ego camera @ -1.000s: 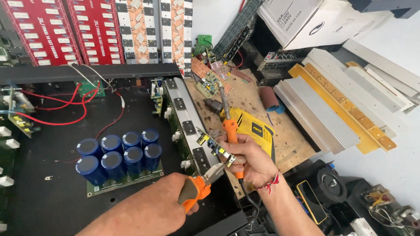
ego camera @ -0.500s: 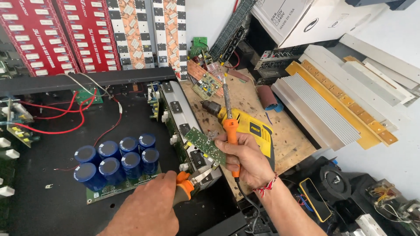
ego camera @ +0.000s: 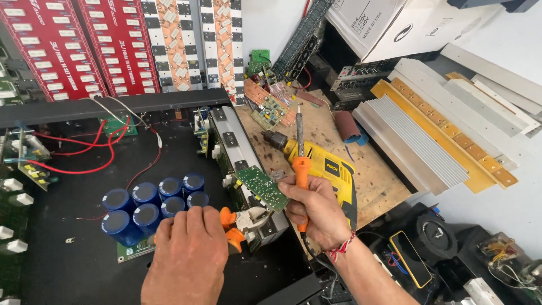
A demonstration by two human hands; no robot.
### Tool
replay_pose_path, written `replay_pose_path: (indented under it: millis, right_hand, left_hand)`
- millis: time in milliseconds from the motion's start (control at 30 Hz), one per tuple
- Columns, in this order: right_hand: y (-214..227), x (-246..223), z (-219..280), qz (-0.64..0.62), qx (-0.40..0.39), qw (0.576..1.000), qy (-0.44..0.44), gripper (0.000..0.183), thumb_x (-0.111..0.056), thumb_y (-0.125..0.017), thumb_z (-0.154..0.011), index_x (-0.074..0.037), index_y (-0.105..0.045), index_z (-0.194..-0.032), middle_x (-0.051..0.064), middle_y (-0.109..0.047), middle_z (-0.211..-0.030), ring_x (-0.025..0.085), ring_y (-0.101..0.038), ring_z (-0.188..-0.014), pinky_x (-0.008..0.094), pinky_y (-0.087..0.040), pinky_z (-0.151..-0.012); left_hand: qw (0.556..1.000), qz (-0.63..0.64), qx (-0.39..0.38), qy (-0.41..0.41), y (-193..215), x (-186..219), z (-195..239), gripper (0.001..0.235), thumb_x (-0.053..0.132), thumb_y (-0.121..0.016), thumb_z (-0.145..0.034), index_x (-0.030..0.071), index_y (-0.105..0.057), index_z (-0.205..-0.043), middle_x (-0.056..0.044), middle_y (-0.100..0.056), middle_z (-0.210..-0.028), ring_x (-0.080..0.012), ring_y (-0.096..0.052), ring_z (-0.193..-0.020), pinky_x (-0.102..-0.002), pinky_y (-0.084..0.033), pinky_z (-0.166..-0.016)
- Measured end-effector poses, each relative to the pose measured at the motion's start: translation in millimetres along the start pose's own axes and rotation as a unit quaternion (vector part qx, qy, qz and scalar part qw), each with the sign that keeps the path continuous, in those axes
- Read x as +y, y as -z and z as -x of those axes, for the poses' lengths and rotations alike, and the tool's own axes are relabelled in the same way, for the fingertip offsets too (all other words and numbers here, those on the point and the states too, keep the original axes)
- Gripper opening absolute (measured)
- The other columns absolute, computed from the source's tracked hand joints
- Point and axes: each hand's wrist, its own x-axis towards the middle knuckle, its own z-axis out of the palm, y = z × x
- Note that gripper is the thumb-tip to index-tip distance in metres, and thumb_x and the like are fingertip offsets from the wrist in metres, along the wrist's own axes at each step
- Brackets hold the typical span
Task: The person uses a soldering iron and pliers to work on a green circuit board, applying heat to various points on the board. They then use the pliers to remove a component from the board and place it on the workbench.
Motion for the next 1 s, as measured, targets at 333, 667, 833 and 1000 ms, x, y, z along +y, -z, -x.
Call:
replay_pose_path:
  millis: [333, 667, 833, 1000]
  right_hand:
    - [2, 6, -2, 0.022, -0.002, 0.998, 0.054, 0.010, -0.001, -0.073, -0.091, 0.001, -0.063, -0.088, 0.001, -0.037, -0.064, 0.010, -0.028, -0.043, 0.025, -0.025, -0.038]
    - [-1, 11, -2, 0.007, -0.008, 0.994, 0.108, 0.009, 0.001, -0.074, -0.090, 0.002, -0.065, -0.088, 0.002, -0.039, -0.062, 0.010, -0.028, -0.042, 0.026, -0.025, -0.037]
    - [-3, 10, 1, 0.029, -0.009, 0.992, 0.125, 0.009, -0.001, -0.074, -0.091, 0.001, -0.065, -0.087, 0.003, -0.039, -0.060, 0.011, -0.030, -0.043, 0.027, -0.026, -0.038]
    - [-4, 13, 0, 0.025, -0.005, 0.990, 0.140, 0.009, -0.002, -0.075, -0.090, 0.003, -0.067, -0.089, 0.003, -0.040, -0.061, 0.011, -0.029, -0.042, 0.027, -0.027, -0.037]
  left_hand:
    - [0.970, 0.107, -0.219, -0.020, -3, -10, -9, 0.027, 0.009, -0.061, -0.090, 0.009, -0.056, -0.116, -0.010, -0.062, -0.099, -0.0314, -0.062, -0.091, -0.048, -0.052, -0.086]
    - [0.923, 0.159, -0.348, -0.031, 13, -17, -23, 0.037, 0.003, -0.061, -0.082, 0.014, -0.050, -0.116, -0.007, -0.058, -0.109, -0.0290, -0.060, -0.101, -0.045, -0.051, -0.088]
    - [0.882, 0.196, -0.427, -0.025, 27, -20, -34, 0.042, 0.004, -0.061, -0.088, 0.015, -0.047, -0.126, -0.007, -0.057, -0.118, -0.0274, -0.059, -0.110, -0.046, -0.051, -0.097]
    - [0.887, 0.191, -0.419, -0.039, 27, -19, -33, 0.041, 0.004, -0.064, -0.089, 0.015, -0.047, -0.124, -0.007, -0.057, -0.115, -0.0261, -0.058, -0.105, -0.043, -0.053, -0.092]
